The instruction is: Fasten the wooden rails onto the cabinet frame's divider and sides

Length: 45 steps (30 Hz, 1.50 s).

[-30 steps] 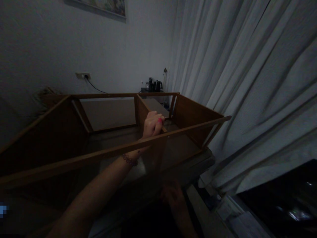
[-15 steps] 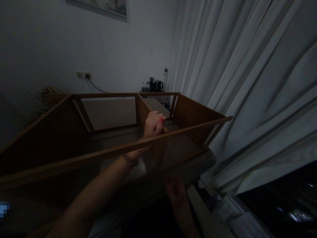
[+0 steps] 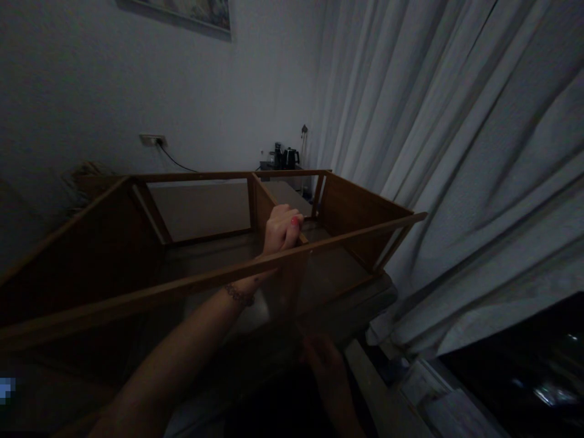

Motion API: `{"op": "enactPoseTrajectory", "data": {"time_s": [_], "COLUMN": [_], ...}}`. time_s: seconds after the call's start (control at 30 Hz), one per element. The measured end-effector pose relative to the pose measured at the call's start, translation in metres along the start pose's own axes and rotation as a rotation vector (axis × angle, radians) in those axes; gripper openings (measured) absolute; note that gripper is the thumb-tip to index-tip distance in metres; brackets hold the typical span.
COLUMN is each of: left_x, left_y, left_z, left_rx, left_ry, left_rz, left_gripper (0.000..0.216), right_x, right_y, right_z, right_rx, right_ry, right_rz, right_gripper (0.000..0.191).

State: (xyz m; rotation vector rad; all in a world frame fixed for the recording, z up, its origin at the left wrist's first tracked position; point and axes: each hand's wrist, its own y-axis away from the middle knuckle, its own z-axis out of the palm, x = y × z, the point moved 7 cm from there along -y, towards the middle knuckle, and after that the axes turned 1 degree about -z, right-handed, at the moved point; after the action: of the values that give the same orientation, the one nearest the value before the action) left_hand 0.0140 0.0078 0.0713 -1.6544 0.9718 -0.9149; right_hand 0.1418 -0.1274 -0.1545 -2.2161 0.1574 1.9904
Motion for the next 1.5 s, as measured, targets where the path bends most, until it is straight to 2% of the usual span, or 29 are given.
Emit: {"op": "enactPoseTrajectory", "data": {"time_s": [0.13, 0.27, 0.5, 0.57, 0.63, 0.77, 0.87, 0.93, 1.03, 1.13, 1.2, 1.37, 1.5], "left_x": [0.0, 0.001, 0.002, 0.002, 0.002, 0.002, -0.001, -0.002, -0.001, 0.0, 0.0, -0.003, -0.002], "left_y": [0.0, -0.001, -0.001, -0.001, -0.002, -0.001, 0.0, 0.001, 0.001, 0.0, -0.001, 0.001, 0.001], "left_z": [0.0, 0.0, -0.001, -0.001, -0.002, -0.002, 0.0, 0.001, 0.0, 0.001, 0.001, 0.001, 0.0], "left_rx": [0.01, 0.013, 0.005, 0.006, 0.01, 0.004, -0.008, -0.004, 0.018, 0.007, 0.003, -0.014, -0.005], "left_ry": [-0.018, -0.028, -0.004, -0.013, -0.009, 0.001, 0.002, 0.005, -0.002, -0.009, -0.017, -0.007, 0.001], "left_rz": [0.015, 0.027, 0.019, 0.01, 0.003, -0.008, -0.019, -0.006, 0.021, 0.018, 0.01, -0.017, -0.03], "left_gripper": [0.045, 0.045, 0.045, 0.045, 0.045, 0.046, 0.046, 0.045, 0.045, 0.046, 0.046, 0.047, 0.047], "right_x": [0.012, 0.024, -0.001, -0.003, -0.007, -0.01, -0.008, -0.009, -0.008, -0.001, 0.006, 0.024, 0.016], "right_y": [0.002, 0.002, 0.005, 0.007, 0.008, 0.013, 0.012, 0.01, 0.006, 0.004, 0.001, -0.008, -0.006], "right_z": [0.005, 0.007, 0.004, 0.004, 0.003, 0.008, 0.008, 0.003, -0.005, -0.004, -0.001, 0.0, 0.0], "right_rx": [-0.004, 0.02, -0.008, -0.009, 0.002, -0.053, -0.098, -0.079, -0.016, -0.027, -0.03, 0.022, 0.013], "right_ry": [-0.199, -0.254, -0.142, -0.027, 0.195, 0.617, 0.696, 0.626, 0.344, 0.074, -0.042, -0.171, -0.062], "right_rz": [0.102, 0.154, 0.065, -0.004, -0.165, -0.499, -0.553, -0.506, -0.314, -0.079, 0.014, 0.081, 0.001], "right_gripper": [0.038, 0.047, 0.032, 0.026, 0.023, 0.038, 0.04, 0.034, 0.024, 0.03, 0.036, 0.045, 0.037]}}
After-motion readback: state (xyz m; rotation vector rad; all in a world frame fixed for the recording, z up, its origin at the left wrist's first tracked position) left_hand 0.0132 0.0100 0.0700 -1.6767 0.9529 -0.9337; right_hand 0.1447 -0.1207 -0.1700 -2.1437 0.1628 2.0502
